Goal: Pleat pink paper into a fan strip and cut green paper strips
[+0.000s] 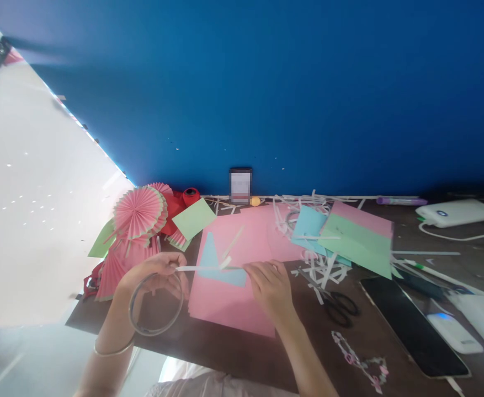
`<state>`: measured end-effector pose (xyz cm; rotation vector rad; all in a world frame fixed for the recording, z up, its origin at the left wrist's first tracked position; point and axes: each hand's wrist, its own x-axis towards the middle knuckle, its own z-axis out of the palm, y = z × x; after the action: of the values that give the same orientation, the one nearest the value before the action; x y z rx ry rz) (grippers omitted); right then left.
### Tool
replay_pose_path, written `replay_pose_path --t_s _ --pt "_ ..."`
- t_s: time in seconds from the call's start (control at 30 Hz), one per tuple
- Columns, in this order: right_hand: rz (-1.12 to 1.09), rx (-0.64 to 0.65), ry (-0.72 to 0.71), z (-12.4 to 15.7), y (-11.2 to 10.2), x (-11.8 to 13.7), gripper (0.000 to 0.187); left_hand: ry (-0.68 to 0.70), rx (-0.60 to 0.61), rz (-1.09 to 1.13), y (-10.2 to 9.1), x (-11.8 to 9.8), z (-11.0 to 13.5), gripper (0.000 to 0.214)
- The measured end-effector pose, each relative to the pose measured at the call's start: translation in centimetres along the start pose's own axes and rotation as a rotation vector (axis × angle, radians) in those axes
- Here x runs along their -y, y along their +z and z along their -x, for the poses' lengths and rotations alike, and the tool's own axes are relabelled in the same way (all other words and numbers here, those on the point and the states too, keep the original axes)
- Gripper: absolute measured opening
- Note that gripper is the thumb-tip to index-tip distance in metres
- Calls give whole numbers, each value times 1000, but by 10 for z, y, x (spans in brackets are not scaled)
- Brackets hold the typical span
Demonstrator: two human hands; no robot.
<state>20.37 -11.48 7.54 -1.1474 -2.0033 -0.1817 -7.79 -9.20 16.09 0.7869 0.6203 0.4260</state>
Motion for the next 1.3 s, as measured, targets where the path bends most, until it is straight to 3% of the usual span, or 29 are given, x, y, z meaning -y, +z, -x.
replay_pose_path --t_s 0.27,0.37,0.5,0.63,0.67,0.77,0.83,0.9,1.0,1.13,1.2,1.3 --pt "-59 34 90 11 5 -8 17 -10 -26 -26 3 -7 5 14" --pt "-130 114 188 11 7 -8 16 35 -44 -54 4 -6 3 14" --pt "-333 228 476 10 2 0 24 100 -27 -54 5 -2 -2 16" --pt "-446 -31 848 5 -9 23 21 150 -71 -80 16 3 -6 14" --pt "-517 -9 911 1 -12 30 20 163 -96 -104 21 5 -7 13" --pt "-998 458 922 -14 -19 54 35 200 -192 -236 39 14 -11 10" --pt "-1288 545 974 -23 -21 65 40 230 -258 -370 53 21 -13 10" --pt "-1460 526 1030 -28 -19 71 41 234 -376 -593 67 29 -14 6" --pt "-1547 458 1119 -24 -14 76 36 236 -568 -924 82 41 -19 7" --pt "-1658 298 1346 -14 -2 86 33 241 -706 -1205 92 58 -37 12" --pt "-1669 171 1494 -11 4 91 36 193 -756 -1304 93 68 -48 10" --pt "-1665 54 1626 -12 10 91 38 246 -767 -1301 93 79 -60 16"
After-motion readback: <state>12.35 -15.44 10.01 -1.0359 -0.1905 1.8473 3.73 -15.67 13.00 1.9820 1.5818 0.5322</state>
